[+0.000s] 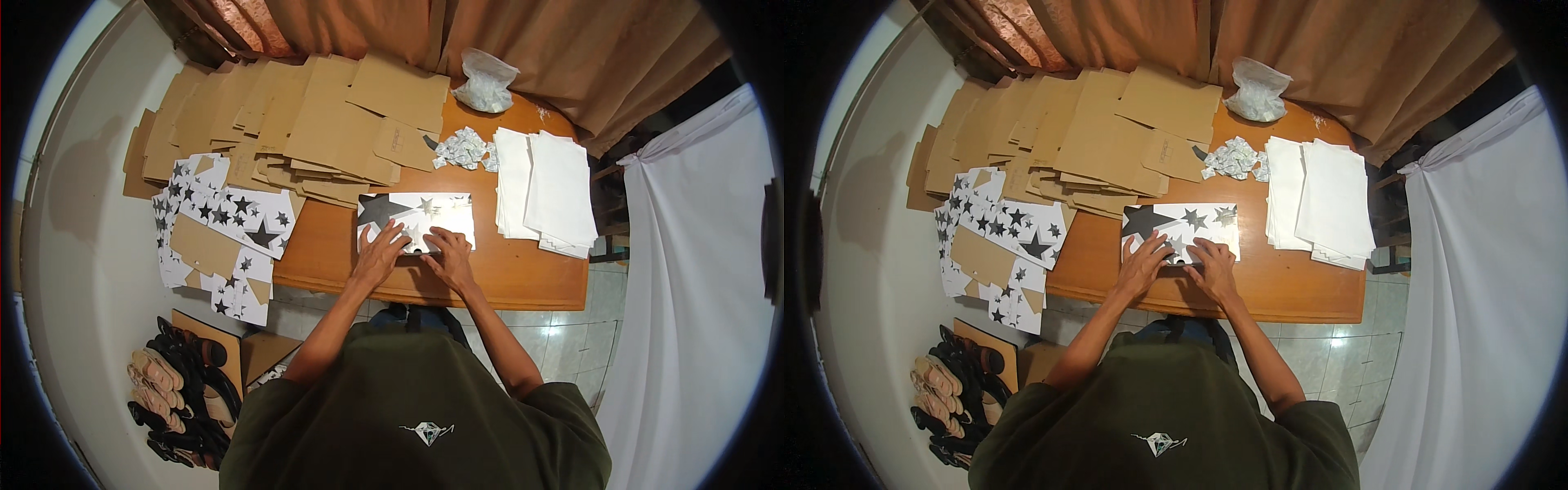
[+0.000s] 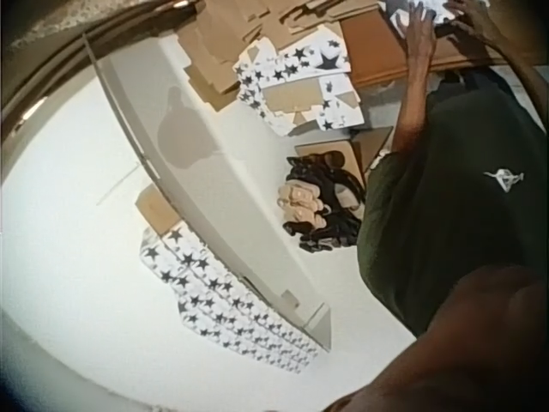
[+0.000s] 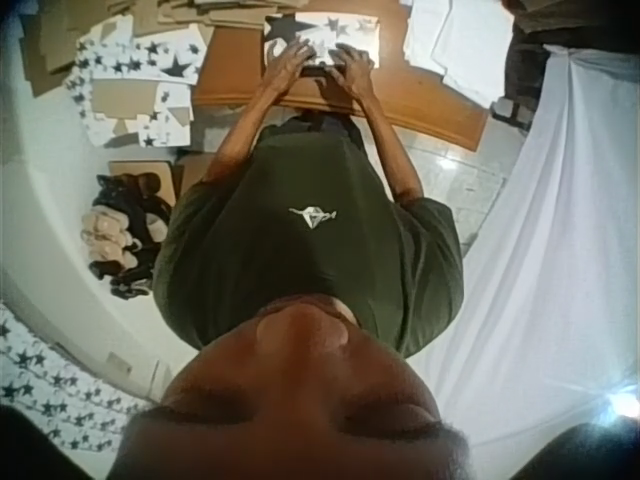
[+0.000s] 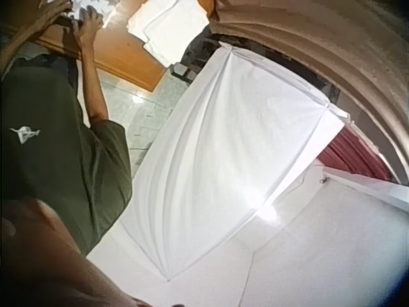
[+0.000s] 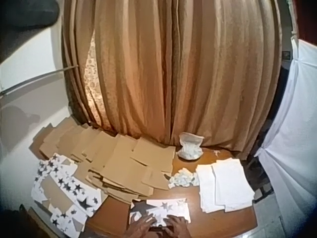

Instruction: Folding cardboard sheets into shoe boxes and organizing them on a shelf.

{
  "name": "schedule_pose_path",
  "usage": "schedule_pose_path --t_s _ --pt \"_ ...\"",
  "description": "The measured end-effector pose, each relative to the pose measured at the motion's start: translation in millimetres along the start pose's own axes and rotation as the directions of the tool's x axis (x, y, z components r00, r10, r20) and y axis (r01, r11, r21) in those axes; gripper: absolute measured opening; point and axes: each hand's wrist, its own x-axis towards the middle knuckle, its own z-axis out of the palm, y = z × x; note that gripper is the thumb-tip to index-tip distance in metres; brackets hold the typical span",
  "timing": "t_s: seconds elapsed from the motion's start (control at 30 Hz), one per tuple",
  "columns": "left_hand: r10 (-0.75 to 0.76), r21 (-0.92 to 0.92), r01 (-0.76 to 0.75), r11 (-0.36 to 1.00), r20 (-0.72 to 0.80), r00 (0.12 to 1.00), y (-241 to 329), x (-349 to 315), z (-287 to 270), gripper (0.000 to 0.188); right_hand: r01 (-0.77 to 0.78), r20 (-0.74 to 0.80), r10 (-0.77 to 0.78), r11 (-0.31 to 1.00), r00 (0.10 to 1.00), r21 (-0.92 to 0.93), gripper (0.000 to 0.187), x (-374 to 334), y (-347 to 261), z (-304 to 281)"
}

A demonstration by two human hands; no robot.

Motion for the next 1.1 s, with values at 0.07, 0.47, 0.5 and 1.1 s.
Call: schedule_pose_path --t_s 0.07,0.47,0.5,1.1 --pt "0.021 0.040 -0.021 0.999 -0.001 1.000 -3 -4 4 0.047 0.055 -0.026 -0.056 0.998 0.998 -0.017 0.045 -1 2 3" --pt "-0.005 0.007 0.005 1.000 -0.040 0.999 8 -6 2 0.042 -0.060 -0.024 0.061 0.997 0.998 0.053 0.041 2 3 14" --pt "-0.030 -0.054 0.028 0.998 -0.046 0.998 10 -4 -1 0.039 -0.061 -0.024 0.063 0.997 0.998 0.053 0.041 2 3 13" --pt "-0.094 -0.075 0.096 0.993 0.029 0.995 6 3 -1 0.041 0.212 0.010 -0.213 0.961 0.977 -0.176 0.030 9 18 -6"
